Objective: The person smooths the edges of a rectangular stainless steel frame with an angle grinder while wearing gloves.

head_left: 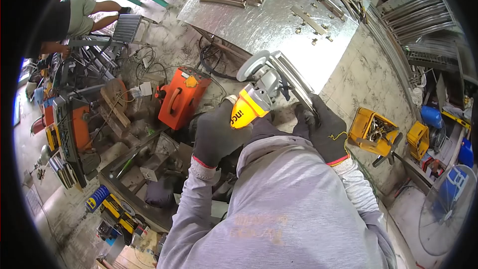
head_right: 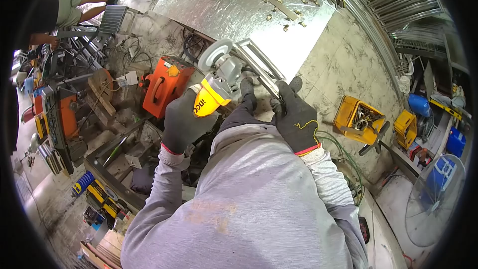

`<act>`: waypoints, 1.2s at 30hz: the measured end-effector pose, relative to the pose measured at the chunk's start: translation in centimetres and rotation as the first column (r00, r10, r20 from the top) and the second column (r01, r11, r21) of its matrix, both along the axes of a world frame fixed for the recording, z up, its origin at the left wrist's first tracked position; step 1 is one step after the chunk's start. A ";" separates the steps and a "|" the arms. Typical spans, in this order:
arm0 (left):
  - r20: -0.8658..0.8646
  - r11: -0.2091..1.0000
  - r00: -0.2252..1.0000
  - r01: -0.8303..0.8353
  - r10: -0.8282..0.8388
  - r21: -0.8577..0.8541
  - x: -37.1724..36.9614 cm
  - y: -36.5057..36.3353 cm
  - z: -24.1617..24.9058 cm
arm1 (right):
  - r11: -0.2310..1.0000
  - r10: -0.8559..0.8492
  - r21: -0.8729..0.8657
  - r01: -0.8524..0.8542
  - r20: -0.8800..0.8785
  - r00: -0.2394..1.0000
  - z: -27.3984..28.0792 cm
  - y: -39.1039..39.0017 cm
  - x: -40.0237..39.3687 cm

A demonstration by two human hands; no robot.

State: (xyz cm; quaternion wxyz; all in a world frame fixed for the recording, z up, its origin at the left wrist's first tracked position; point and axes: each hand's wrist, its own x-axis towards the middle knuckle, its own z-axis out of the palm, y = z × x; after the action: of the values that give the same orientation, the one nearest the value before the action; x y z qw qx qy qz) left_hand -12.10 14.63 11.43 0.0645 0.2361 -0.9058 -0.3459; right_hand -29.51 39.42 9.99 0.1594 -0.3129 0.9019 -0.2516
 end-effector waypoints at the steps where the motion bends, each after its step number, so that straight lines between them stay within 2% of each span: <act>1: 0.025 1.000 1.000 -0.006 0.006 0.012 0.0 -0.2 0.0 | 1.000 -0.003 -0.001 0.003 -0.001 1.000 -0.1 0.0 0.1; 6: 0.043 0.999 0.999 0.033 -0.032 -0.024 0.0 -0.4 0.7 | 1.000 -0.006 -0.019 0.006 -0.020 1.000 -0.5 0.0 0.2; 9: 0.098 0.999 0.995 -0.011 0.007 0.045 -0.1 -0.4 0.9 | 0.999 -0.016 -0.045 0.015 -0.024 1.000 -0.9 0.1 0.5; 11: 0.019 0.999 0.999 0.037 -0.037 -0.022 0.0 -0.6 0.7 | 1.000 -0.019 -0.025 0.019 -0.015 1.000 -0.9 0.0 0.4; 18: 0.070 0.999 0.997 0.018 -0.016 -0.030 -0.2 -0.6 1.1 | 1.000 -0.013 -0.022 0.013 -0.008 1.000 -1.5 0.2 0.8; 21: 0.065 0.993 0.995 0.080 -0.075 -0.082 0.4 -0.9 0.7 | 1.000 -0.011 0.000 0.011 0.020 1.000 -1.1 0.0 0.7; 23: 0.085 1.000 0.996 -0.008 0.010 -0.030 0.6 -1.2 0.5 | 1.000 -0.016 -0.003 0.017 0.025 1.000 -1.2 0.0 0.8; 26: 0.058 0.998 0.997 -0.047 0.050 -0.047 1.1 -1.5 0.0 | 0.999 -0.020 -0.036 0.020 -0.005 1.000 -1.8 0.2 0.8; 28: 0.067 0.998 0.997 -0.040 0.043 -0.044 1.4 -1.3 0.2 | 0.997 -0.021 -0.069 0.019 -0.027 0.999 -1.9 0.2 0.9; 31: 0.091 0.999 0.995 -0.024 0.026 -0.025 1.6 -1.3 0.7 | 1.000 -0.003 0.002 0.003 0.007 1.000 -1.5 0.0 0.9; 36: 0.121 1.000 0.993 -0.003 0.003 -0.003 0.9 -0.9 0.9 | 0.996 -0.011 -0.086 0.009 -0.027 1.000 -1.9 0.0 1.3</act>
State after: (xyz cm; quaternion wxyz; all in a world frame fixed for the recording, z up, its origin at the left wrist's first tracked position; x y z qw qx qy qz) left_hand -11.16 13.71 12.35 0.0102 0.2581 -0.9081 -0.3296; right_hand -28.23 39.42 8.07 0.1320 -0.3184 0.8939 -0.2866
